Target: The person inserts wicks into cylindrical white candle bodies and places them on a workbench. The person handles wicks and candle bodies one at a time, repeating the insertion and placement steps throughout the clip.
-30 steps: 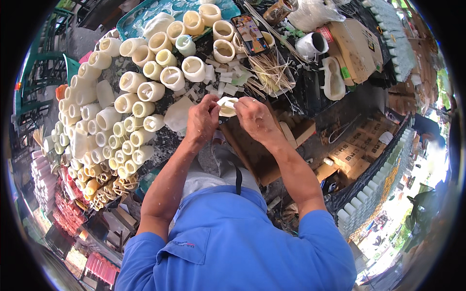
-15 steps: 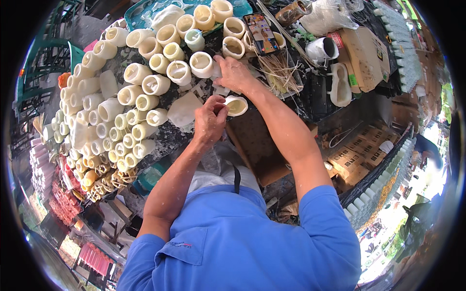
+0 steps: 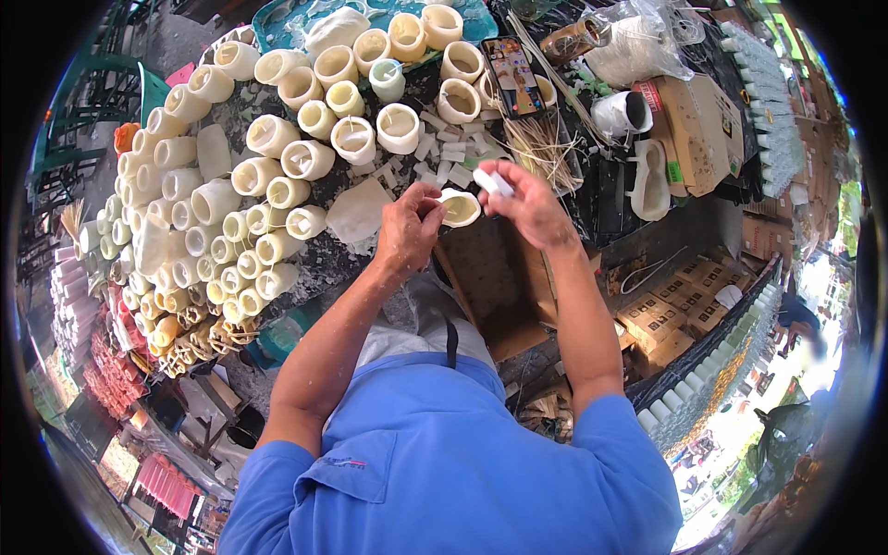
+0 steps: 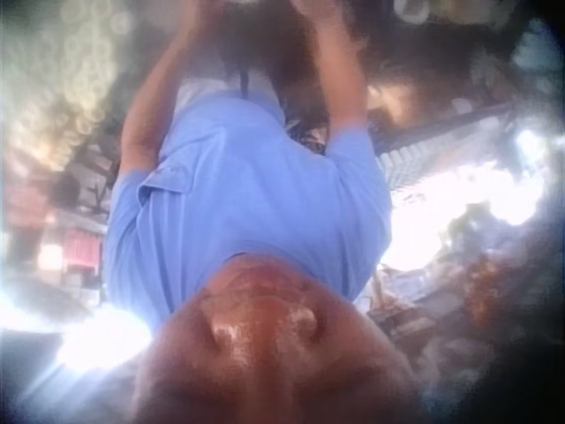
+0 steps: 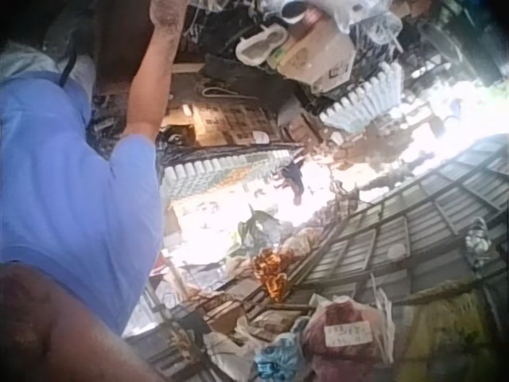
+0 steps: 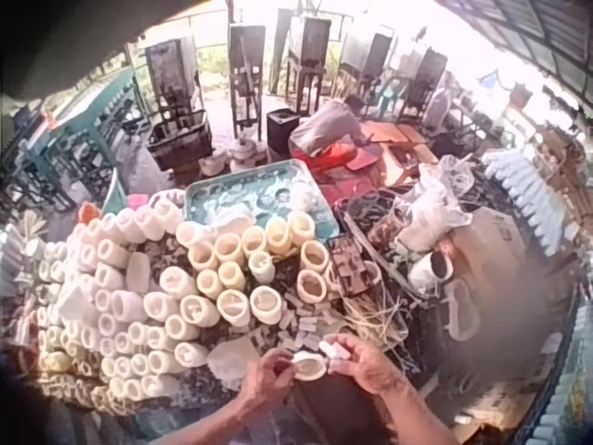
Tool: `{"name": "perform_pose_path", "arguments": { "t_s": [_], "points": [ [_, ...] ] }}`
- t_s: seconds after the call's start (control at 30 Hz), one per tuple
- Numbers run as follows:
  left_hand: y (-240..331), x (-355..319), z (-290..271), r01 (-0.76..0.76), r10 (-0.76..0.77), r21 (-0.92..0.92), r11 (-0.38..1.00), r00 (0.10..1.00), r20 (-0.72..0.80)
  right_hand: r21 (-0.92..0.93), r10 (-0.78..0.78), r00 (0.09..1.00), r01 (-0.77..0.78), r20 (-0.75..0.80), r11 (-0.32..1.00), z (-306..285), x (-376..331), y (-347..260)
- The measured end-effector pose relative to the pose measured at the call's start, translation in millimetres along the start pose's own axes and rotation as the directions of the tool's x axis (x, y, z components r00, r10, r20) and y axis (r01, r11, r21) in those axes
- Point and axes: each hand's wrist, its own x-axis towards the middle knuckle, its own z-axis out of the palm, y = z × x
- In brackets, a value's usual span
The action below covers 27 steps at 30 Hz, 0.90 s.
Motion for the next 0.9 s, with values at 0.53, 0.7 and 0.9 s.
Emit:
{"name": "perform_pose_path", "arguments": {
  "t_s": [0.53, 0.7, 0.9],
  "points": [
    [6, 12, -3, -0.007, 0.007, 0.017, 1.000, 1.000, -0.024, -0.882, -0.411, 0.893, 0.333, 0.181, 0.334, 48, -24, 8],
    [3, 11, -2, -0.027, 0.026, -0.002, 1.000, 0.999, -0.019, -0.877, -0.425, 0.866, 0.399, 0.264, 0.268, 46, -19, 11],
    [4, 8, -3, -0.051, 0.051, 0.023, 0.998, 0.999, -0.013, -0.898, -0.351, 0.931, 0.235, 0.098, 0.372, 50, -27, 0]
  ]
}}
